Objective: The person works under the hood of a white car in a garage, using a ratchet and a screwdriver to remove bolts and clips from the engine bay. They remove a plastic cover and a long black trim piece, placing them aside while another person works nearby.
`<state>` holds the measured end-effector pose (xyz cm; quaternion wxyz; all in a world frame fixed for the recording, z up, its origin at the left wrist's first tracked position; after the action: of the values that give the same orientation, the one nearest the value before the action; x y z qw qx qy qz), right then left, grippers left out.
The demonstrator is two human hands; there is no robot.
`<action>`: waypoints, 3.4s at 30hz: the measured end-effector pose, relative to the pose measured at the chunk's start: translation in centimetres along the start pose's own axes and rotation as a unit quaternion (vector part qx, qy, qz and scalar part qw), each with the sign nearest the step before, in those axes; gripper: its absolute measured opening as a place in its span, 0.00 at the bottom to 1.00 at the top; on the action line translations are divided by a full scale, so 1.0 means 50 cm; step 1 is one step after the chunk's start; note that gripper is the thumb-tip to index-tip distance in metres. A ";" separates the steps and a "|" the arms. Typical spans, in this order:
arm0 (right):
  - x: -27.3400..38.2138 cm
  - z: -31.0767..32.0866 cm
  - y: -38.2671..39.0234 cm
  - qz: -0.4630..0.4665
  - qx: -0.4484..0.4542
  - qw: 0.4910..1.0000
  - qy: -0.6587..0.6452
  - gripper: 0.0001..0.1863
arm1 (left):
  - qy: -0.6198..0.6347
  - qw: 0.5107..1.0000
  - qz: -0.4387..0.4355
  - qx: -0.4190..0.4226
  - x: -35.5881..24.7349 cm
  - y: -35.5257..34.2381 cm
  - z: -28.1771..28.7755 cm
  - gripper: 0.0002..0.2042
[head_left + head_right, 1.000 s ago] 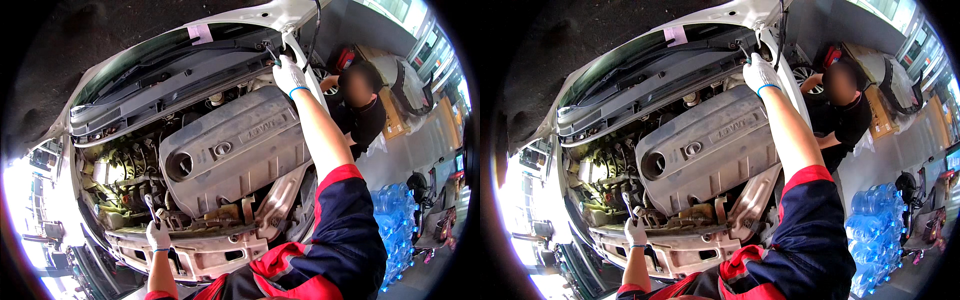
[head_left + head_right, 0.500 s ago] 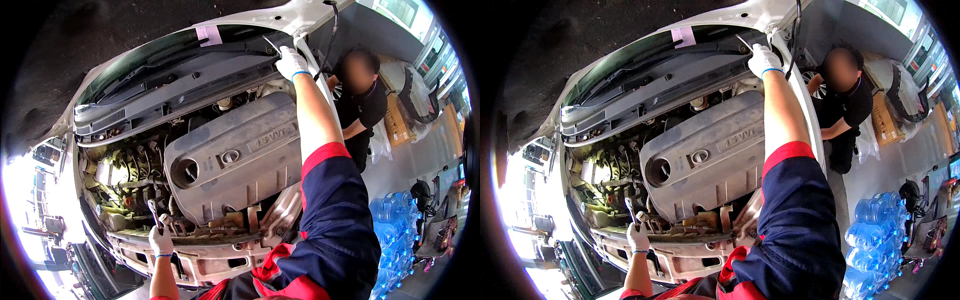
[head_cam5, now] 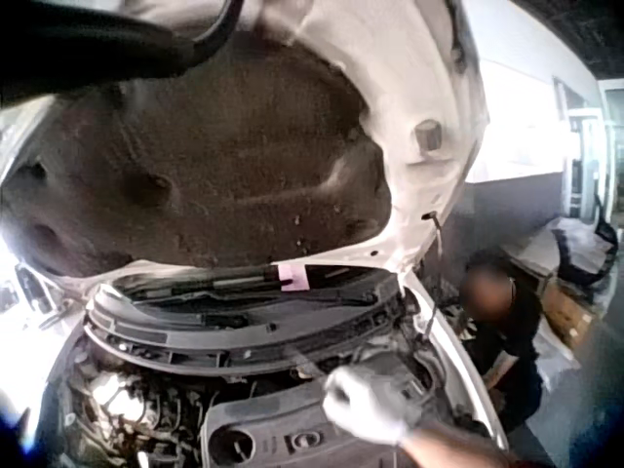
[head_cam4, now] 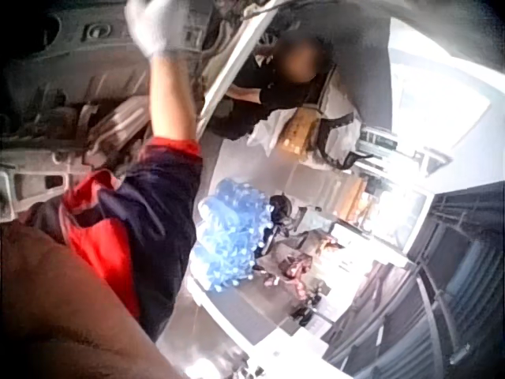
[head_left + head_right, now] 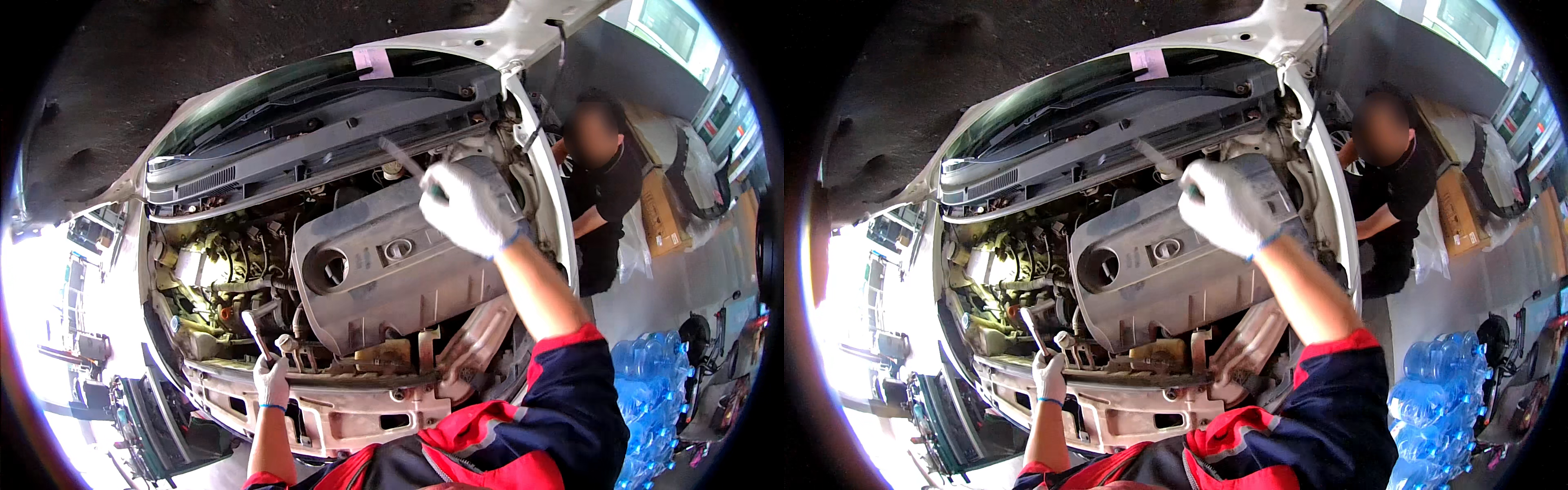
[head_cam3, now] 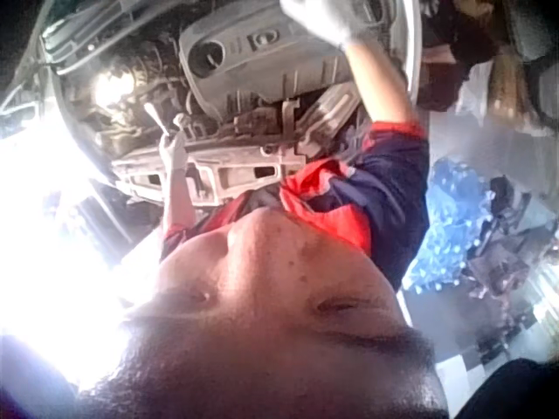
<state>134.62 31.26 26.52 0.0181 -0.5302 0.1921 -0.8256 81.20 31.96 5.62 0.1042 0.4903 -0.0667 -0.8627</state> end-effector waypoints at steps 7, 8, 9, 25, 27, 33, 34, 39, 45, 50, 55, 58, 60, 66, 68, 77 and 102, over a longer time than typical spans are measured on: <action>0.175 -0.258 0.310 0.088 0.054 0.977 -0.188 0.14 | 0.523 0.795 0.083 0.295 -0.261 0.227 -0.223 0.06; 0.195 -0.288 0.337 0.097 0.061 0.977 -0.178 0.16 | 0.488 0.817 0.143 0.273 -0.256 0.243 -0.236 0.09; 0.215 -0.313 0.365 0.104 0.068 0.978 -0.169 0.18 | 0.501 0.800 0.162 0.289 -0.262 0.259 -0.251 0.12; 0.321 -0.329 0.424 0.124 0.029 0.987 -0.099 0.20 | 0.564 0.696 0.108 0.431 -0.308 0.357 -0.243 0.16; 0.326 -0.328 0.426 0.079 0.051 0.988 -0.118 0.21 | 0.548 0.691 0.120 0.457 -0.283 0.363 -0.242 0.17; 0.313 -0.345 0.416 0.123 0.099 0.986 -0.056 0.24 | 0.568 0.694 0.100 0.431 -0.336 0.361 -0.239 0.20; 0.286 -0.337 0.412 0.087 0.072 0.987 -0.111 0.22 | 0.611 0.643 0.104 0.450 -0.325 0.351 -0.254 0.23; 0.242 -0.320 0.417 0.019 0.053 0.990 -0.129 0.19 | 0.582 0.684 0.164 0.408 -0.296 0.356 -0.259 0.26; 0.255 -0.309 0.422 0.042 0.067 0.991 -0.108 0.22 | 0.574 0.680 0.159 0.427 -0.316 0.366 -0.261 0.25; 0.234 -0.309 0.430 0.003 0.065 0.985 -0.159 0.21 | 0.563 0.688 0.163 0.427 -0.316 0.375 -0.258 0.23; 0.244 -0.321 0.452 0.072 0.059 0.986 -0.142 0.22 | 0.559 0.694 0.182 0.415 -0.290 0.367 -0.252 0.19; 0.252 -0.296 0.461 0.094 0.030 0.992 -0.083 0.23 | 0.523 0.760 0.202 0.330 -0.246 0.338 -0.213 0.10; 0.222 -0.293 0.474 0.061 0.050 0.996 -0.046 0.23 | 0.514 0.777 0.153 0.328 -0.233 0.308 -0.177 0.08; 0.080 -0.393 0.593 -0.055 0.260 0.962 0.068 0.20 | 0.389 0.888 0.117 0.214 -0.106 0.230 -0.015 0.08; 0.072 -0.427 0.628 -0.040 0.287 0.956 0.046 0.20 | 0.394 0.888 0.131 0.198 -0.069 0.233 0.018 0.08; 0.082 -0.640 0.654 0.074 0.347 0.930 0.096 0.09 | 0.272 0.921 0.126 0.249 -0.058 0.264 -0.048 0.04; 0.224 -0.147 0.147 0.263 0.166 0.827 0.468 0.03 | -0.328 0.915 -0.108 0.207 -0.230 0.126 -0.152 0.24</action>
<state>121.96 24.02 31.11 0.2304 0.0012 0.1702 -0.9581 94.20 28.59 12.69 -0.1207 0.1943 -0.2208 -0.9481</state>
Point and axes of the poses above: each hand's wrist, its own y-axis away from the middle knuckle, its own z-axis out of the back of the hand, x = y × z, the point moved 10 cm from there along -y, towards the middle knuckle, and after that the axes turned 15 degrees about -y, right-handed, at the moved point
